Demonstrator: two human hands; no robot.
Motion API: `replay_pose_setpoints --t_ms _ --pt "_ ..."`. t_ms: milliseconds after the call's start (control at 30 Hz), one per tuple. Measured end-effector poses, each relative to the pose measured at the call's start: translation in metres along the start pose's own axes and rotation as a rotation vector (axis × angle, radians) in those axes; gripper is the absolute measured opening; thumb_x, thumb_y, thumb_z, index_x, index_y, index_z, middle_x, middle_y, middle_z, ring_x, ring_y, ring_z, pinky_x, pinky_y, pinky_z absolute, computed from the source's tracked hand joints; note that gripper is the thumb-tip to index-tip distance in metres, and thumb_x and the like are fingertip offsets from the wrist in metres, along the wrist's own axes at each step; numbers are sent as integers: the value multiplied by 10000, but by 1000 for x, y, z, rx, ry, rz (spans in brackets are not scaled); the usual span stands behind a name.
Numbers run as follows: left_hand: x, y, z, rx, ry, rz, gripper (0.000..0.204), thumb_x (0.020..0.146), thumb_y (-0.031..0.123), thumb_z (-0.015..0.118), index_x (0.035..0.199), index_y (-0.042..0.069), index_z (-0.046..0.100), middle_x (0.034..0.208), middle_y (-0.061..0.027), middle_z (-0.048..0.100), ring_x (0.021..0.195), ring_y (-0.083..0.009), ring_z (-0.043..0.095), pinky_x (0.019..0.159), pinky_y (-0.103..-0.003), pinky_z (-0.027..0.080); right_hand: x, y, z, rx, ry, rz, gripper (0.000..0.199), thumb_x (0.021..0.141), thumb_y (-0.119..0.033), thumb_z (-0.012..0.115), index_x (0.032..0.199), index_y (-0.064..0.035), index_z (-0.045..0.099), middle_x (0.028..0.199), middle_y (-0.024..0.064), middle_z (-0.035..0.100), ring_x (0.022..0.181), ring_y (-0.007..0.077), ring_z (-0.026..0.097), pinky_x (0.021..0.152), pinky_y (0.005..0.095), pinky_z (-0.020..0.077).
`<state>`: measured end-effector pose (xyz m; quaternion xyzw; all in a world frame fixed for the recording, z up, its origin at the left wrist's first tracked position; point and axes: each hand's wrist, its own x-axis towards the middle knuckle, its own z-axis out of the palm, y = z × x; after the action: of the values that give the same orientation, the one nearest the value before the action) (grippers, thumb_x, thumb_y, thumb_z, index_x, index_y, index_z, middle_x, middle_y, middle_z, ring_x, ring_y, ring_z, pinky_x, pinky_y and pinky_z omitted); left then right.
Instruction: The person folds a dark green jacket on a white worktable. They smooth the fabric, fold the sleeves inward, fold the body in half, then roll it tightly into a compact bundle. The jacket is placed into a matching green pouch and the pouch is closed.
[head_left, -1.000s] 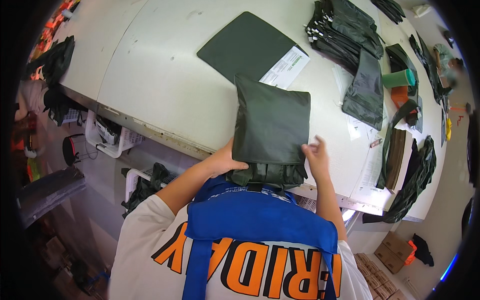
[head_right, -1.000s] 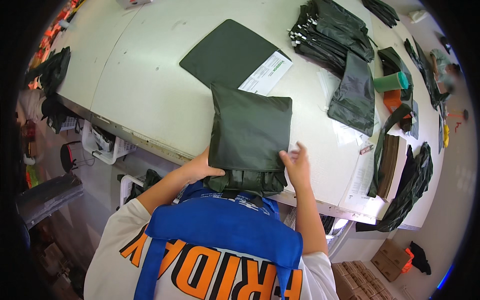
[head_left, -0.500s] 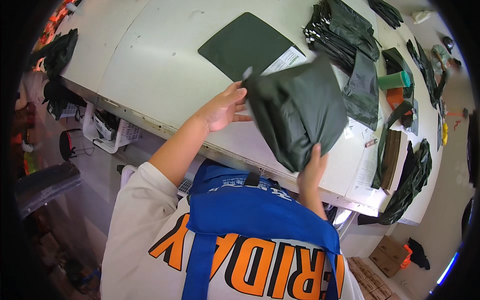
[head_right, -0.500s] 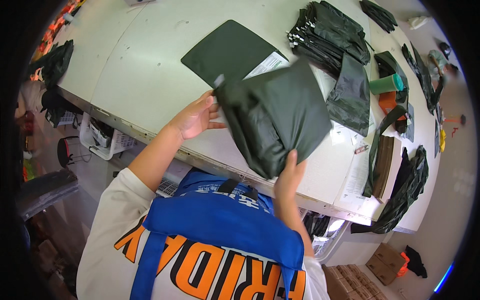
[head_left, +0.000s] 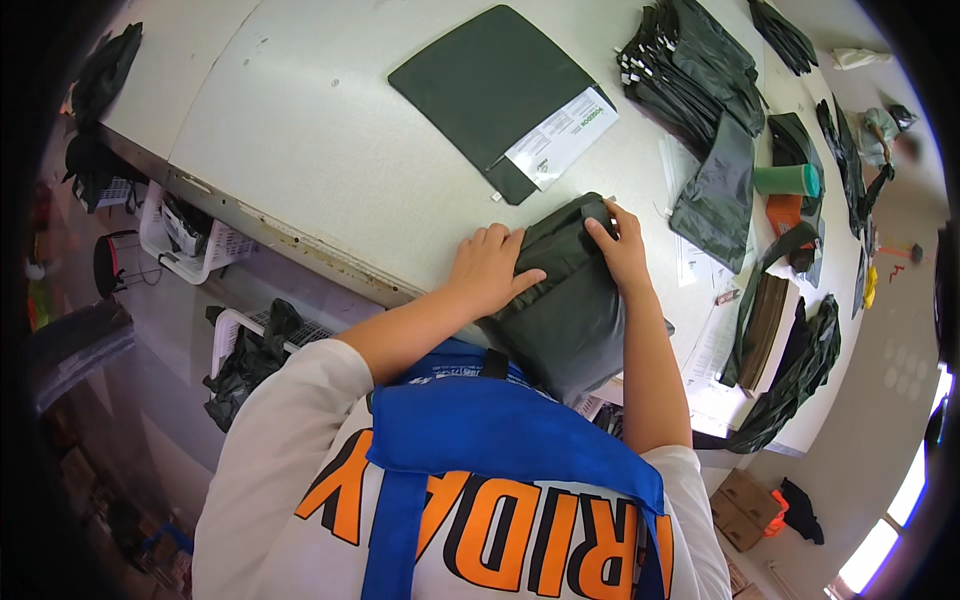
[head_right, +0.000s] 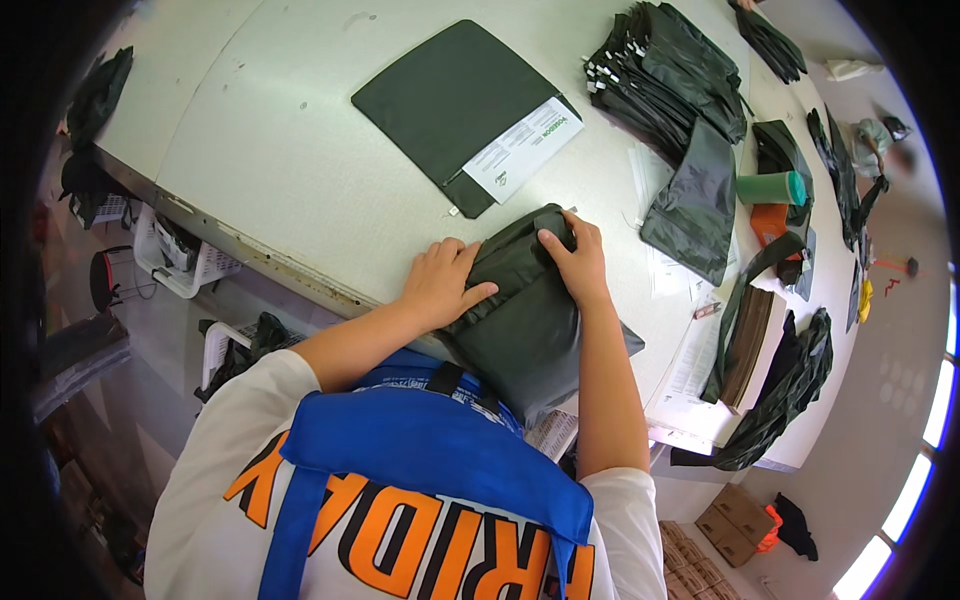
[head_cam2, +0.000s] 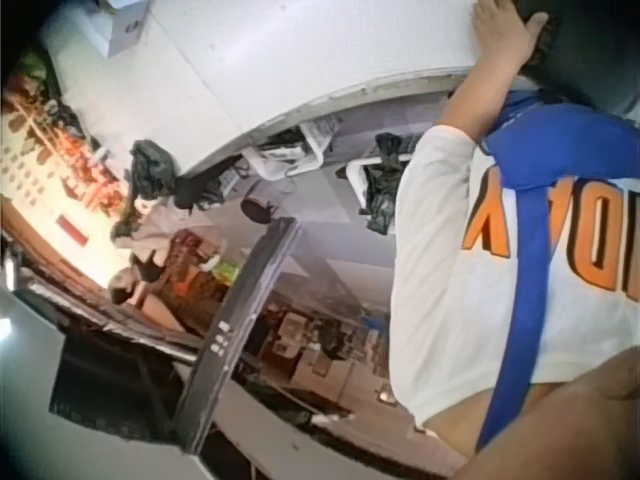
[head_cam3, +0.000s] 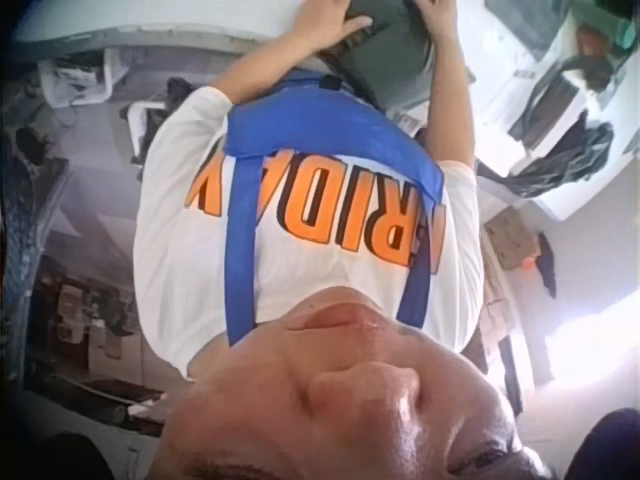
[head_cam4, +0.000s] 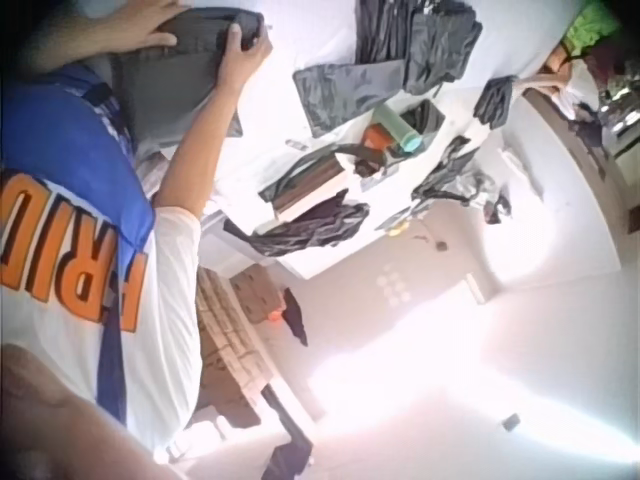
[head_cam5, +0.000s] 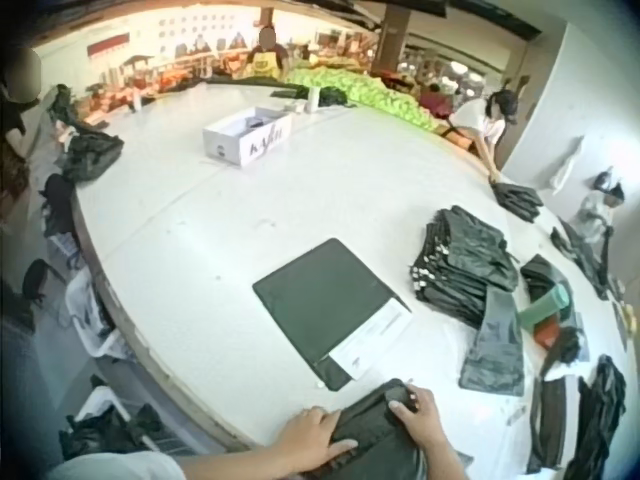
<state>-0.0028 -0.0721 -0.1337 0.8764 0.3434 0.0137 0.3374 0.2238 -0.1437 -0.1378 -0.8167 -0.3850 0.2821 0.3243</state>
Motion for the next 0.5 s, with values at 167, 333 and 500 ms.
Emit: replay_pose_setpoints --t_ms 167,333,500 --pt "0 -8 9 -417 134 -89 430 873 314 592 1151 -11 551 1040 -181 563 959 -325 556 827 -396 450 -8 0 -2 242 -56 94 499 800 -265 695 1214 -25 556 1176 126 544 1096 223 498 956 335 389" --pt "-1 -7 8 -584 84 -147 253 843 176 623 995 -26 600 894 -159 650 815 -290 629 731 -365 493 -5 5 -1 343 -91 140 439 822 -194 670 1211 -23 560 1149 97 574 1082 200 509 948 324 394" --pt "6 -5 8 -814 -74 -177 188 833 142 621 947 -7 617 862 -147 670 747 -242 648 682 -337 498 -4 2 -1 474 -112 188 405 837 -153 650 1205 -11 558 1103 85 593 1042 177 529 933 302 401"
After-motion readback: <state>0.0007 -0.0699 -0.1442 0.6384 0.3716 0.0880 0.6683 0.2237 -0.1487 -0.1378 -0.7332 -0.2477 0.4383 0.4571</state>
